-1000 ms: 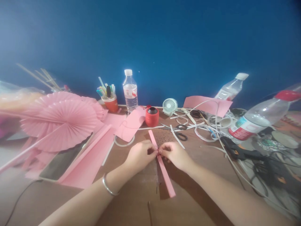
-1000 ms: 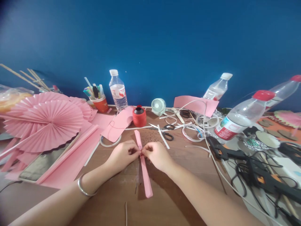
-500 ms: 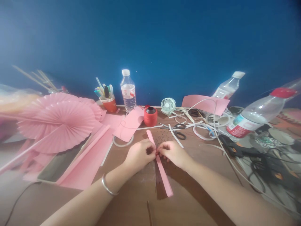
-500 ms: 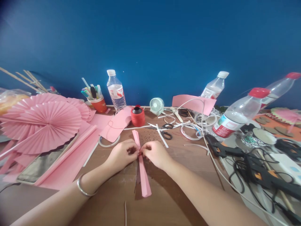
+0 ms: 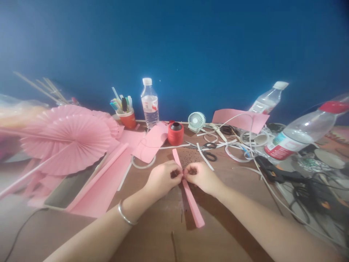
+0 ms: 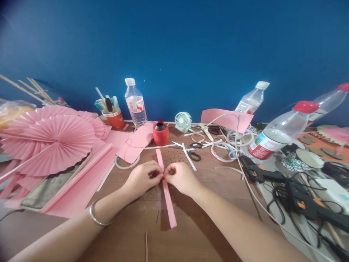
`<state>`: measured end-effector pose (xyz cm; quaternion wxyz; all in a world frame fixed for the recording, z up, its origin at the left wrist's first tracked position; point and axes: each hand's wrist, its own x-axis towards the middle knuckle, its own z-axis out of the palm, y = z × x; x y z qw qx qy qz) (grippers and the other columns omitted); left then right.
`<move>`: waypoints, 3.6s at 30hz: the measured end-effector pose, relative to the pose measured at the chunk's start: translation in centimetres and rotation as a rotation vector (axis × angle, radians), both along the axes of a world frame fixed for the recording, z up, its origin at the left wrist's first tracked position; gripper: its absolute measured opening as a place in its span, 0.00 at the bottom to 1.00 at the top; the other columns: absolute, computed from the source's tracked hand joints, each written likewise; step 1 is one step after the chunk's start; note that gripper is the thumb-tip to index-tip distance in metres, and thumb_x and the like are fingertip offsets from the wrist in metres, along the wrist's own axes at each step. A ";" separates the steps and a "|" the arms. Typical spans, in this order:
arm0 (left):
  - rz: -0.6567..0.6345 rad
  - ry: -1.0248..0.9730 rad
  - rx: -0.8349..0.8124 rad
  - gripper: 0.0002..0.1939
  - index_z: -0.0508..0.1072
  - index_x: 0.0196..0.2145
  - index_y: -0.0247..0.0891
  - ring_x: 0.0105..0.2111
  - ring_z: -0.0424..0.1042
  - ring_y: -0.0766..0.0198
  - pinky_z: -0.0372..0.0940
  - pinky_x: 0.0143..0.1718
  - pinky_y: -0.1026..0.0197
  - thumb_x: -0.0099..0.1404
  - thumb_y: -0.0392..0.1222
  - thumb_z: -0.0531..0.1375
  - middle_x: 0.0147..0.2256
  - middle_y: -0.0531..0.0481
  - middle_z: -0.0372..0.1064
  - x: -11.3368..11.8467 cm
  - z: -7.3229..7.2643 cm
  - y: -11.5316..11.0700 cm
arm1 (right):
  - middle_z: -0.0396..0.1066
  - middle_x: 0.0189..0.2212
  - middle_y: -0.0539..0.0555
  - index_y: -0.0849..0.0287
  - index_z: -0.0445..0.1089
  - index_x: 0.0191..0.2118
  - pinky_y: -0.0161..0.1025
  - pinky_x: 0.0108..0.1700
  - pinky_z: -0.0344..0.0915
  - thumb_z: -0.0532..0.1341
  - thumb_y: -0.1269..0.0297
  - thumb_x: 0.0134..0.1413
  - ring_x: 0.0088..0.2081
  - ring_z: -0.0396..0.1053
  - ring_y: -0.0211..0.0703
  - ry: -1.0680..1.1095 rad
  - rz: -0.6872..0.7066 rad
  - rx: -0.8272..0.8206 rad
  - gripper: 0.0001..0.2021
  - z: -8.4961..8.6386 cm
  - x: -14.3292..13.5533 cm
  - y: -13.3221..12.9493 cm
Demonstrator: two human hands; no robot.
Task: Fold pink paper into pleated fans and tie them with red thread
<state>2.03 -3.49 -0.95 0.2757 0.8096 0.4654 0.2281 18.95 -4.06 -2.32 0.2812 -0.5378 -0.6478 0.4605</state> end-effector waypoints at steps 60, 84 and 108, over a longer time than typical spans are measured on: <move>-0.105 0.180 0.141 0.06 0.69 0.32 0.39 0.33 0.66 0.66 0.61 0.35 0.64 0.60 0.36 0.53 0.34 0.52 0.66 -1.0 0.8 0.4 | 0.70 0.21 0.47 0.55 0.71 0.25 0.31 0.24 0.51 0.58 0.66 0.42 0.23 0.63 0.35 -0.413 0.134 0.195 0.04 0.9 0.7 -0.6; -0.277 0.417 0.283 0.08 0.70 0.32 0.37 0.37 0.66 0.63 0.62 0.41 0.60 0.63 0.36 0.51 0.34 0.51 0.65 -0.7 0.4 0.9 | 0.68 0.20 0.45 0.55 0.67 0.22 0.31 0.23 0.48 0.57 0.66 0.41 0.23 0.61 0.34 -0.538 0.133 0.201 0.03 1.8 0.2 -1.2; -0.431 0.559 0.397 0.14 0.63 0.44 0.32 0.44 0.64 0.58 0.60 0.44 0.56 0.60 0.29 0.47 0.42 0.43 0.64 -2.3 1.0 0.9 | 0.66 0.19 0.47 0.57 0.64 0.20 0.33 0.22 0.45 0.58 0.67 0.40 0.21 0.58 0.35 -0.734 0.220 0.104 0.03 2.5 0.8 -1.2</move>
